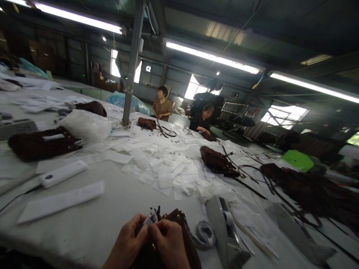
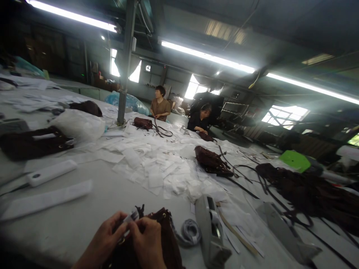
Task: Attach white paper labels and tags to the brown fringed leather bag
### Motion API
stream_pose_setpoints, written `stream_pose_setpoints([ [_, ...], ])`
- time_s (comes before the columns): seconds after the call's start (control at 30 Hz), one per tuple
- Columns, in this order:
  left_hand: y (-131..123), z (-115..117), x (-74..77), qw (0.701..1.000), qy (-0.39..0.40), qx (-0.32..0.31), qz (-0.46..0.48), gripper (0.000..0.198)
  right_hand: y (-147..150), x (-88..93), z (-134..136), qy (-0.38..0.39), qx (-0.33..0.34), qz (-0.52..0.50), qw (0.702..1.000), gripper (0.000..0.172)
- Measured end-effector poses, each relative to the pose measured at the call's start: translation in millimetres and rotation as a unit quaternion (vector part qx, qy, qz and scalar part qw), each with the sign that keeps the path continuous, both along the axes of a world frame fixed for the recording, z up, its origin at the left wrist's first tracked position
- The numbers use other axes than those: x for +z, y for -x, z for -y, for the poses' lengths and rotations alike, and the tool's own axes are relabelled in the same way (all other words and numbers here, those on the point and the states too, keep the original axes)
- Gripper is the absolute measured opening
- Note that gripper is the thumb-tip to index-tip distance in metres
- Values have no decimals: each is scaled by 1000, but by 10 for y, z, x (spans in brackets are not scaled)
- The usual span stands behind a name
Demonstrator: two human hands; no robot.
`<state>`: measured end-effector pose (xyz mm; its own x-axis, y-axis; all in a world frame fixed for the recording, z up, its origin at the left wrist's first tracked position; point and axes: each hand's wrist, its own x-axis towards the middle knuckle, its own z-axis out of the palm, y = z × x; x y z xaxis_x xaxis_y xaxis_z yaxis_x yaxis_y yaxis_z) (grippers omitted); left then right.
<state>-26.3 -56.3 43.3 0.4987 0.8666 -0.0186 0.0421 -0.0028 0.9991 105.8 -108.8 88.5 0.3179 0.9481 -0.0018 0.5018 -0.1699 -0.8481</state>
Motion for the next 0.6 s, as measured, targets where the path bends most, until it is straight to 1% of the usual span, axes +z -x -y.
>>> stream_pose_setpoints([
  [0.1,26,5,12,999,15,-9,29,24,5,-27,-1,17,-14,-31,999,24],
  [0.23,35,6,15,994,56,-19,87,28,9,-161,-23,17,-41,-73,996,29],
  [0.33,-1,-20,-46,987,106,-8,121,29,27,-286,-56,8,-72,-137,988,29],
  [0.4,-29,-41,-98,978,142,-4,151,30,45,-331,-73,7,-84,-190,978,29],
  [0.5,-45,-58,-159,967,183,13,174,31,64,-304,-74,6,-86,-252,964,35],
  [0.6,-31,-64,-201,962,205,28,180,29,53,-217,-47,-21,-40,-298,953,42],
])
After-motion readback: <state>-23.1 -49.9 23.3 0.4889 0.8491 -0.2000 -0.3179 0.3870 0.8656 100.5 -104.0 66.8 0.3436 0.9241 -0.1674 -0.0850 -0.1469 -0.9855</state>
